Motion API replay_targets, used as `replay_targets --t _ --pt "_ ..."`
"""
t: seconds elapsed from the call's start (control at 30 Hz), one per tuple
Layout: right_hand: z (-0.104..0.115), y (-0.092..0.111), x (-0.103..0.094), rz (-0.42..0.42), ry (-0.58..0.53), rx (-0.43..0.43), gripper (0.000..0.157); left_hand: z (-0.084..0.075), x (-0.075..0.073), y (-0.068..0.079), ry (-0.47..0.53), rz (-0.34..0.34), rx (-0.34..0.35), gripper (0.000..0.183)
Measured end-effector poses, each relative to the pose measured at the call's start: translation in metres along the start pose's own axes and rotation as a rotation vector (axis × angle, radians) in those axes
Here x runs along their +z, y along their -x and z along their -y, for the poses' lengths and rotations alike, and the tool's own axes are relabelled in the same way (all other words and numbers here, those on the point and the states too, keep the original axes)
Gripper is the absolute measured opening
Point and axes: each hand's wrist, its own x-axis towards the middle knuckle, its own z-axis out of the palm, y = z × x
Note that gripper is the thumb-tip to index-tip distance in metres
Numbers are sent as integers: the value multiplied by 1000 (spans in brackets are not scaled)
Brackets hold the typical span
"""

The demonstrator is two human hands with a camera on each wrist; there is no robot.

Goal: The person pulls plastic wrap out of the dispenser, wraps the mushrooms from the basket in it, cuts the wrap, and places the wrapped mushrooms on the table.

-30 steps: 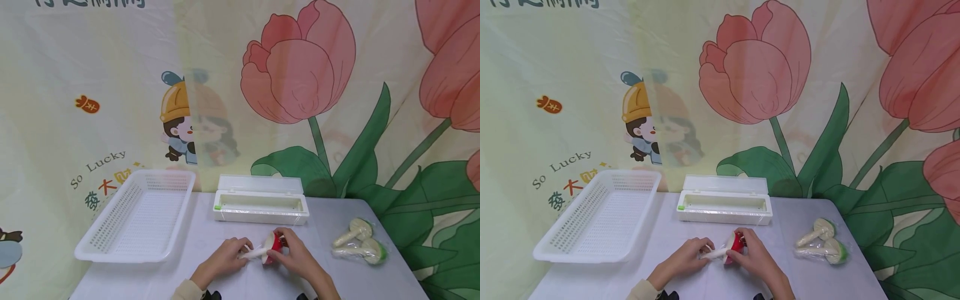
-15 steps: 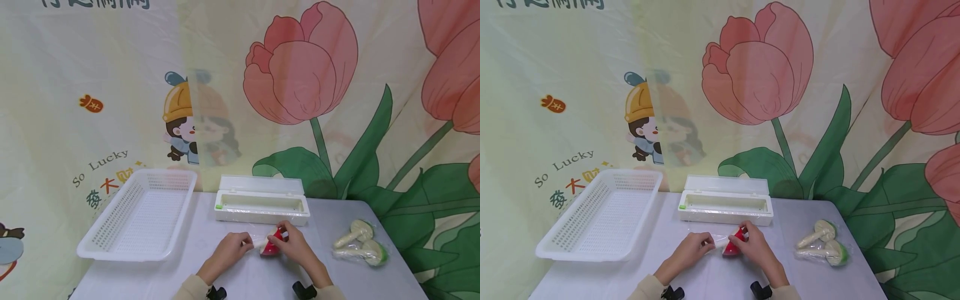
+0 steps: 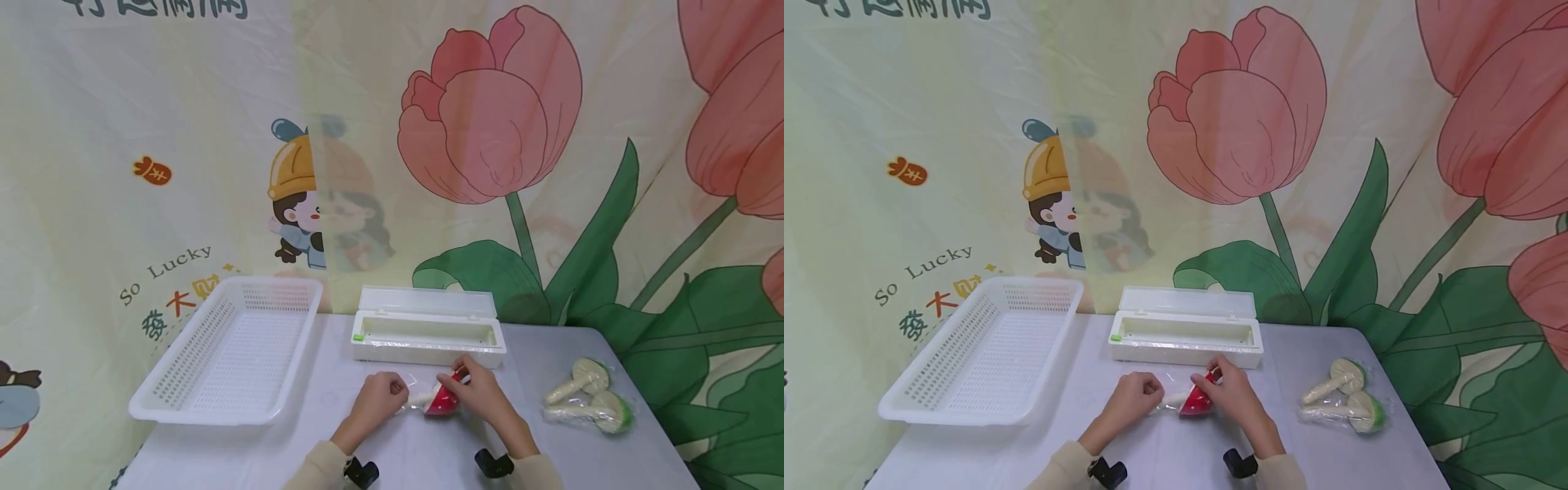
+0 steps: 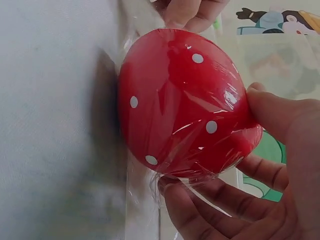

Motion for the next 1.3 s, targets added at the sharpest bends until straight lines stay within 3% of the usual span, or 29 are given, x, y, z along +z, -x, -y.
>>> replay_targets --t 0.1,0.17,0.27,0.33,0.47,0.63,0.87,1.1,1.3 --pt "0 0 0 7 3 -18 39 1 -1 3 -61 -107 49 7" --pt "0 0 0 8 5 -18 38 1 -3 6 -98 -138 129 13" --pt "-2 -1 0 -2 17 -12 36 -1 -4 9 -149 -89 269 15" --pt "-2 -2 0 -7 17 -6 36 -2 -4 10 -198 -34 316 20" --pt "-1 -4 1 2 -5 1 36 -3 -2 9 -321 58 290 33" --pt "2 -8 3 8 6 29 35 -4 1 5 -403 85 275 30" --pt "12 -15 -9 -6 63 -40 28 -10 -3 -1 -400 75 323 27" --pt "24 -15 -23 57 100 -114 15 -12 -7 2 -399 78 335 27" --pt "32 -17 -34 120 132 -157 10 -9 -11 5 -376 121 331 29"
